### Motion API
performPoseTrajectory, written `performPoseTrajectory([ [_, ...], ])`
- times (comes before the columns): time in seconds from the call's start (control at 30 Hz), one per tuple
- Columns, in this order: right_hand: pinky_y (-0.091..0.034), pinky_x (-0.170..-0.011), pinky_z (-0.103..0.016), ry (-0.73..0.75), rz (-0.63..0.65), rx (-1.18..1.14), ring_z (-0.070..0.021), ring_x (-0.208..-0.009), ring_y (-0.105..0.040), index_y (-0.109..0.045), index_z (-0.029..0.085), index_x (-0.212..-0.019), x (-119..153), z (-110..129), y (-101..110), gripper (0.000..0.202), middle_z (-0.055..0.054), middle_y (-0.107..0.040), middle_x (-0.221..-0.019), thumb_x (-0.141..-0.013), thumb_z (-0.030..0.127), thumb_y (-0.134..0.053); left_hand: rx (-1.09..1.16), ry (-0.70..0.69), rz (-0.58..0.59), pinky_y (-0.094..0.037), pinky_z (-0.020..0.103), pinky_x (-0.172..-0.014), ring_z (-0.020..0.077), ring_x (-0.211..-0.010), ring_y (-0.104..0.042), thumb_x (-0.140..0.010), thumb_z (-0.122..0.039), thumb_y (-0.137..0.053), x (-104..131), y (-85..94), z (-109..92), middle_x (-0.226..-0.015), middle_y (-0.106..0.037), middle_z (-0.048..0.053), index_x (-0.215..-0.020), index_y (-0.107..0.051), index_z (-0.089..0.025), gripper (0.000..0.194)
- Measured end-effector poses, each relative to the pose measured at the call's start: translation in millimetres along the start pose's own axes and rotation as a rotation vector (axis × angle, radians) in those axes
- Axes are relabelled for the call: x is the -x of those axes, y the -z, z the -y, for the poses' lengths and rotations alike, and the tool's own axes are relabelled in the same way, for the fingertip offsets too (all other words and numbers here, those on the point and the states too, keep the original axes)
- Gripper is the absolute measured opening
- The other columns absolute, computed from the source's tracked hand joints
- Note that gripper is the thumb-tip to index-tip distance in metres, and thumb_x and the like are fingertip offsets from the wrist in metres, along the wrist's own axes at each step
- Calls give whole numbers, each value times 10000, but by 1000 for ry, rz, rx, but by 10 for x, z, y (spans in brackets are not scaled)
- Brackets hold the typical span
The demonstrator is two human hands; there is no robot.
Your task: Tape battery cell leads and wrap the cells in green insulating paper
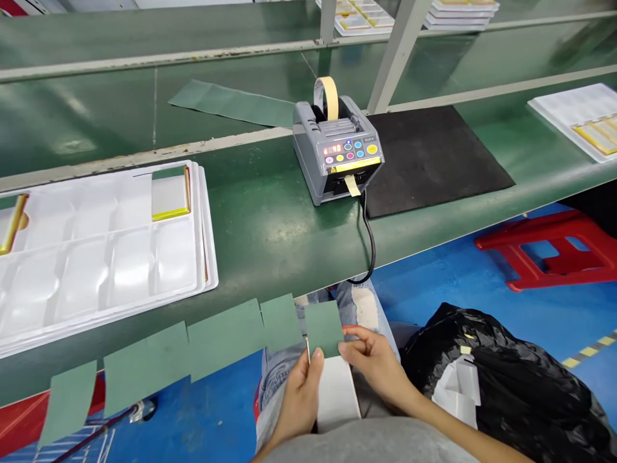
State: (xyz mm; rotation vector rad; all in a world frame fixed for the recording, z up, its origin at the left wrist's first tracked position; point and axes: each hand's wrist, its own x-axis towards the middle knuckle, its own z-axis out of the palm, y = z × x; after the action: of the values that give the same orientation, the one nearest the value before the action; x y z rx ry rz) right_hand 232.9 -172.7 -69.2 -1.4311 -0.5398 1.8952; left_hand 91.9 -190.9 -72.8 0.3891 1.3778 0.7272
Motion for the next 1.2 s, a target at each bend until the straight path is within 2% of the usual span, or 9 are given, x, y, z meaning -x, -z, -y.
performPoseTrajectory([
  [0.17,-473,-613,-283,189,-56,16,-163,-631,-617,-567,195,-1008,156,47,114,379,-17,-689,-713,-753,436,-710,-57,-107,159,-478,299,-807,227,-875,-646,-789,-513,-583,30,-139,-132,-963,-721,68,-1097,-649,-199,445],
  [0.3,-478,-814,-356,441,43,229,-210,-871,-637,-543,225,-1111,192,392,250,337,-65,-692,-953,-825,371,-647,-257,-285,170,-478,277,-758,217,-837,-636,-713,-424,-690,46,-206,-378,-990,-708,68,-1100,-617,-173,466],
  [0.4,-457,-851,-385,693,-6,404,-225,-940,-600,-499,241,-1194,239,725,328,381,-87,-635,-1102,-847,346,-614,-472,-372,109,-459,264,-678,224,-772,-630,-652,-406,-733,113,-167,-559,-904,-720,52,-1001,-651,-185,421],
  [0.6,-433,-771,-353,946,-22,783,-204,-827,-543,-590,239,-907,343,1138,184,150,-32,-603,-870,-791,290,-671,-861,-501,-21,-400,269,-598,223,-607,-593,-609,-444,-746,298,-71,-709,-692,-698,0,-820,-674,-262,288],
  [0.7,-411,-693,-315,913,35,791,-167,-716,-512,-564,220,-723,331,1194,104,137,3,-551,-716,-802,282,-657,-910,-565,-15,-407,265,-610,222,-622,-616,-626,-446,-741,351,-33,-691,-714,-705,-6,-915,-678,-279,340],
  [0.8,-389,-612,-276,757,128,663,-141,-646,-479,-548,205,-643,256,1169,62,223,14,-515,-669,-768,327,-686,-929,-697,76,-408,247,-561,183,-495,-577,-660,-398,-743,371,47,-654,-563,-644,-52,-1270,-534,-295,653],
  [0.9,-316,-502,-238,495,350,484,-107,-536,-405,-524,196,-610,147,1048,25,324,38,-466,-581,-713,440,-712,-964,-913,153,-414,240,-546,166,-435,-546,-689,-320,-743,369,154,-649,-471,-595,-65,-1394,-393,-253,791],
  [1.0,-269,-479,-227,253,610,364,-89,-505,-367,-532,184,-619,50,866,-8,392,49,-459,-553,-673,526,-715,-1033,-1067,224,-435,239,-600,175,-542,-617,-694,-278,-745,350,236,-694,-623,-701,2,-1337,-479,-249,696],
  [1.2,-315,-529,-219,206,711,250,-92,-572,-401,-552,166,-664,-35,651,-76,387,39,-483,-627,-732,528,-671,-1024,-913,226,-399,208,-508,122,-420,-501,-658,-336,-760,357,246,-735,-472,-590,-76,-1346,-461,-286,751],
])
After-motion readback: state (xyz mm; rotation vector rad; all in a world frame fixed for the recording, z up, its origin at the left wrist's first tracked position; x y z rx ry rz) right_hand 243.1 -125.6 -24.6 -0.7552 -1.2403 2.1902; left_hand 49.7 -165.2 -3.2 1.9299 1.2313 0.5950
